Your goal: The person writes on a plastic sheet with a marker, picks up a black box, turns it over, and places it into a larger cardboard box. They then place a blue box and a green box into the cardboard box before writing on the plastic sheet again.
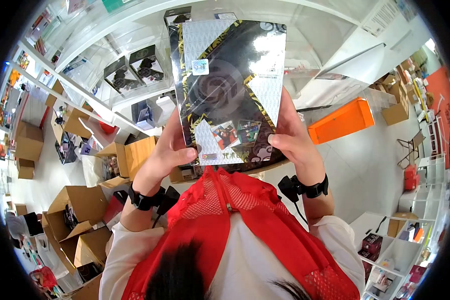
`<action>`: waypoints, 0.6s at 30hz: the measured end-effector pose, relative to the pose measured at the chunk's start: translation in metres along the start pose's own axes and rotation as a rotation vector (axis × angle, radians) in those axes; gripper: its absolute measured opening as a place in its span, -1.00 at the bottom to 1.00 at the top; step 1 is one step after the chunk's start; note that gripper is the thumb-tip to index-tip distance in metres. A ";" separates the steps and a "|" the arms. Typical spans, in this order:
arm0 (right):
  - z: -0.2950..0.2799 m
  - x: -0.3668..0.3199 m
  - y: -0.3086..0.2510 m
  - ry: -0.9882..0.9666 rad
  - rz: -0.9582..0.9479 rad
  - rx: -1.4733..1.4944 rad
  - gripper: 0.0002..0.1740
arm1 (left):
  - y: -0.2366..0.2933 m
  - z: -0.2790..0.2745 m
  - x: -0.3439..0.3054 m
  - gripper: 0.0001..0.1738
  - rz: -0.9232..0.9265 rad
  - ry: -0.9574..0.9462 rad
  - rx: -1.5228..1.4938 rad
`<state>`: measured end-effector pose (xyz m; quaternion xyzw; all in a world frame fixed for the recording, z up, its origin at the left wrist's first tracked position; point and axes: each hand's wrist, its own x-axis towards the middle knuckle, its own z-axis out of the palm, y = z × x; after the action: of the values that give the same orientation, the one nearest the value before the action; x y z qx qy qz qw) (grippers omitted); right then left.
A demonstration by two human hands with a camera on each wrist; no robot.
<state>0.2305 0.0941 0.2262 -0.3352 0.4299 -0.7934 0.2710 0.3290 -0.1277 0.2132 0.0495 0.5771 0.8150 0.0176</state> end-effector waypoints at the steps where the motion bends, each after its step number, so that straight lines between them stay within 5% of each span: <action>1: -0.001 0.000 0.001 0.000 -0.004 0.005 0.13 | 0.001 0.000 0.000 0.19 0.004 -0.006 -0.005; 10: -0.003 -0.004 0.005 0.039 0.011 0.008 0.15 | 0.004 0.005 -0.002 0.14 0.016 -0.041 0.004; 18: 0.005 0.000 -0.001 0.049 -0.099 -0.188 0.16 | -0.016 -0.013 -0.005 -0.27 -0.012 -0.168 -0.241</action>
<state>0.2339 0.0922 0.2294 -0.3605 0.4918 -0.7699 0.1884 0.3327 -0.1349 0.1932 0.1116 0.4717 0.8713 0.0766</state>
